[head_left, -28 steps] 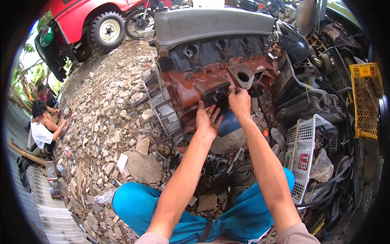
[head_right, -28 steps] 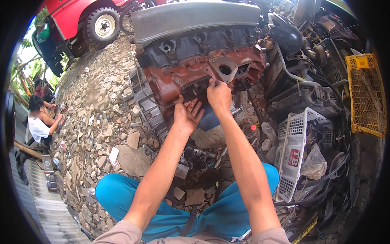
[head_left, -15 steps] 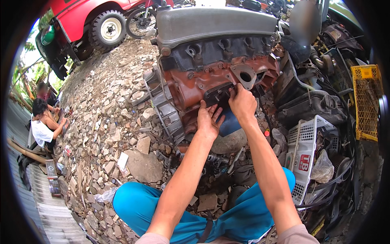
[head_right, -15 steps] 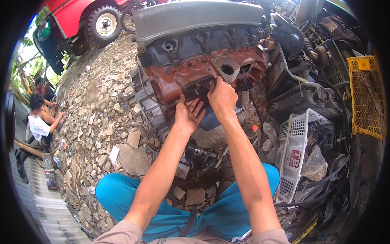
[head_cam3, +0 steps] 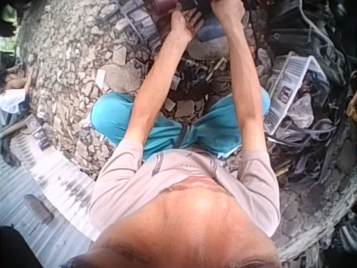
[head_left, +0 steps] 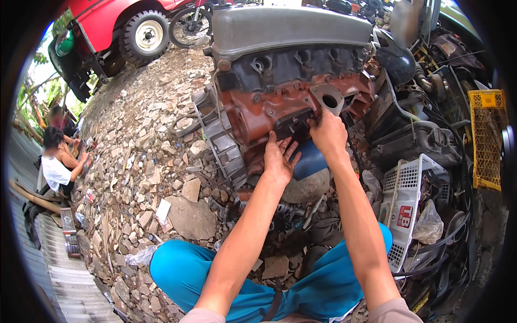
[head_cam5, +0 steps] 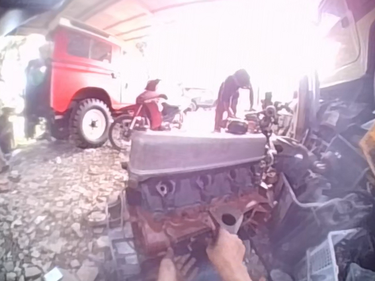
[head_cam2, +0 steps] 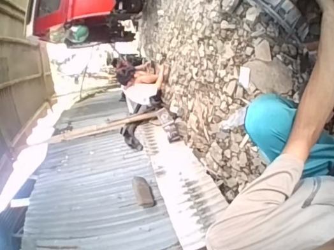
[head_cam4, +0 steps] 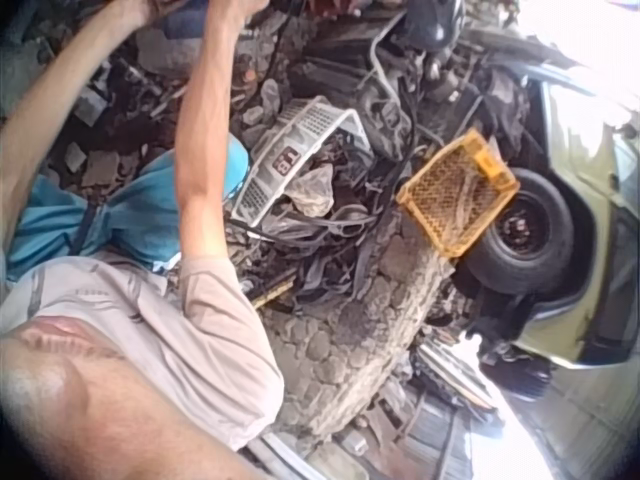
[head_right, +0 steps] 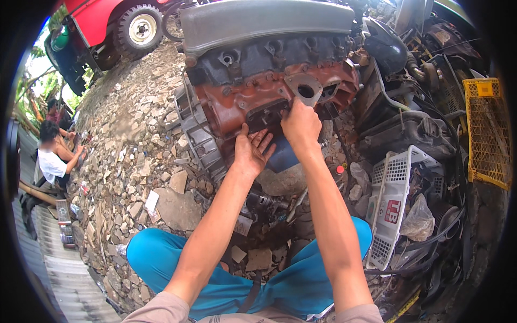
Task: The person sits on the ground and cleans small engine parts with a brush and liquid. They then place a black plastic component onto the engine block and adjust it.
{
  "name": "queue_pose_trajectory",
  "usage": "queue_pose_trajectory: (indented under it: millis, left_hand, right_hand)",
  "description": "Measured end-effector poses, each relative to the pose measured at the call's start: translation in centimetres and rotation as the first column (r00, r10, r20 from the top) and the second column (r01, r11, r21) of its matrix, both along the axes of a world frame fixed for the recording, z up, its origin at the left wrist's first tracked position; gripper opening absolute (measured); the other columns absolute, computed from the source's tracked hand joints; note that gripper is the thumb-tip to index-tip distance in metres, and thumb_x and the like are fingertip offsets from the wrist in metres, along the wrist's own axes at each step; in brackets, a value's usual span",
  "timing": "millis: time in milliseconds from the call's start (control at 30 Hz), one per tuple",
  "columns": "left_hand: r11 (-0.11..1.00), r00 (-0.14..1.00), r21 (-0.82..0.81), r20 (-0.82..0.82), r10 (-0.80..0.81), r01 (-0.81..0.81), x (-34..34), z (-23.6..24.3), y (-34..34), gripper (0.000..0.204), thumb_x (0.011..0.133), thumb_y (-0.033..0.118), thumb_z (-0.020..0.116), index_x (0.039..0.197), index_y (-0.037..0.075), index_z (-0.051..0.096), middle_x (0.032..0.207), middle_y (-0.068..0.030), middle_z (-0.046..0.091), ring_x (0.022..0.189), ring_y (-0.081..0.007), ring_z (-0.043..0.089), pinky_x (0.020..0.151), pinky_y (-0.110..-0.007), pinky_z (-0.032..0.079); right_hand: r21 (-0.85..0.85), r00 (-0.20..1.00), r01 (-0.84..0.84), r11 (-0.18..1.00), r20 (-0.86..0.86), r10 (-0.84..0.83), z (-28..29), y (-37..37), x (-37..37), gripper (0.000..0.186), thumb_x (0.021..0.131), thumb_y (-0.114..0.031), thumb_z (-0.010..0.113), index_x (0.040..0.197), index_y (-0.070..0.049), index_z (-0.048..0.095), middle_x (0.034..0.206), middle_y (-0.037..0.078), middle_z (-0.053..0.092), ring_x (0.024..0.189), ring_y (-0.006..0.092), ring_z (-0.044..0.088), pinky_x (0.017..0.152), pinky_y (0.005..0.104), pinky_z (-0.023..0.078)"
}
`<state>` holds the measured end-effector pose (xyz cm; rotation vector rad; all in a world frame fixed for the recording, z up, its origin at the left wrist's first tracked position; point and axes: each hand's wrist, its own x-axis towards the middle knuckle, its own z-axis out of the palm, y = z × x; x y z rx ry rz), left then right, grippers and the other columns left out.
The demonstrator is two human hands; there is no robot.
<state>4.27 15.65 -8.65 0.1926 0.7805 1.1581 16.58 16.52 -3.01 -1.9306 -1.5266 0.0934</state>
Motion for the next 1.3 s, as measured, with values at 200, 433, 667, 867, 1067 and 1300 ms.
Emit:
queue_pose_trajectory:
  millis: [200,433,667,867,1067,1300]
  left_hand:
    - [1.0,1.0,-0.007,0.011,0.011,-0.011,0.3,0.0,0.1,0.058,0.097,0.053,0.038,0.12,0.0,0.041,0.129,-0.0103,0.047,0.128,-0.0252,0.042,0.108,-0.048,0.031]
    - [1.0,0.999,0.024,0.035,-0.011,0.01,-0.1,-0.6,0.3,0.06,0.096,0.054,0.042,0.127,0.003,0.036,0.137,-0.0115,0.042,0.129,-0.0277,0.041,0.107,-0.049,0.03]
    - [1.0,1.0,-0.001,0.03,-0.007,0.007,0.0,-0.6,0.3,0.065,0.095,0.055,0.043,0.13,0.001,0.033,0.136,-0.0116,0.043,0.128,-0.0276,0.042,0.107,-0.05,0.03]
    - [1.0,1.0,-0.017,0.02,-0.001,0.001,0.3,-0.1,0.1,0.068,0.095,0.054,0.042,0.134,0.0,0.029,0.134,-0.0122,0.045,0.127,-0.027,0.043,0.107,-0.049,0.031]
    - [1.0,1.0,-0.009,0.022,-0.003,0.004,-0.1,-0.7,0.3,0.072,0.094,0.056,0.043,0.139,0.002,0.025,0.139,-0.0133,0.041,0.129,-0.028,0.041,0.107,-0.049,0.031]
    - [1.0,1.0,-0.011,0.025,-0.012,0.013,0.1,-0.6,0.2,0.075,0.094,0.056,0.042,0.142,0.003,0.022,0.14,-0.0133,0.04,0.129,-0.0281,0.041,0.107,-0.049,0.031]
  right_hand:
    - [0.019,0.996,0.041,0.999,-0.083,-0.039,-1.1,0.7,0.0,0.025,0.087,-0.027,0.059,0.092,-0.004,0.065,0.087,0.025,0.066,0.087,0.0439,0.064,0.077,0.0502,0.05]
    - [-0.05,1.0,-0.014,0.999,0.015,0.014,-0.4,0.4,0.2,0.025,0.088,-0.026,0.058,0.092,-0.003,0.065,0.086,0.025,0.066,0.086,0.044,0.064,0.076,0.05,0.05]
    - [0.023,1.0,0.01,1.0,0.014,-0.01,-1.2,0.4,-0.2,0.025,0.089,-0.027,0.056,0.097,-0.004,0.062,0.083,0.025,0.066,0.084,0.0445,0.064,0.074,0.0512,0.05]
    - [-0.008,0.985,0.016,1.0,-0.174,-0.017,-2.0,1.7,1.4,0.027,0.089,-0.029,0.055,0.093,-0.004,0.064,0.083,0.027,0.065,0.085,0.0445,0.063,0.076,0.0504,0.05]
    - [0.022,0.999,0.011,1.0,0.046,-0.012,-0.9,0.7,0.7,0.026,0.086,-0.028,0.06,0.092,-0.003,0.064,0.081,0.026,0.066,0.083,0.0447,0.064,0.076,0.0502,0.051]
    - [0.068,0.998,0.018,0.997,0.065,-0.023,-1.4,0.3,-0.2,0.025,0.089,-0.027,0.056,0.091,-0.003,0.062,0.079,0.025,0.066,0.08,0.0438,0.064,0.07,0.0515,0.051]
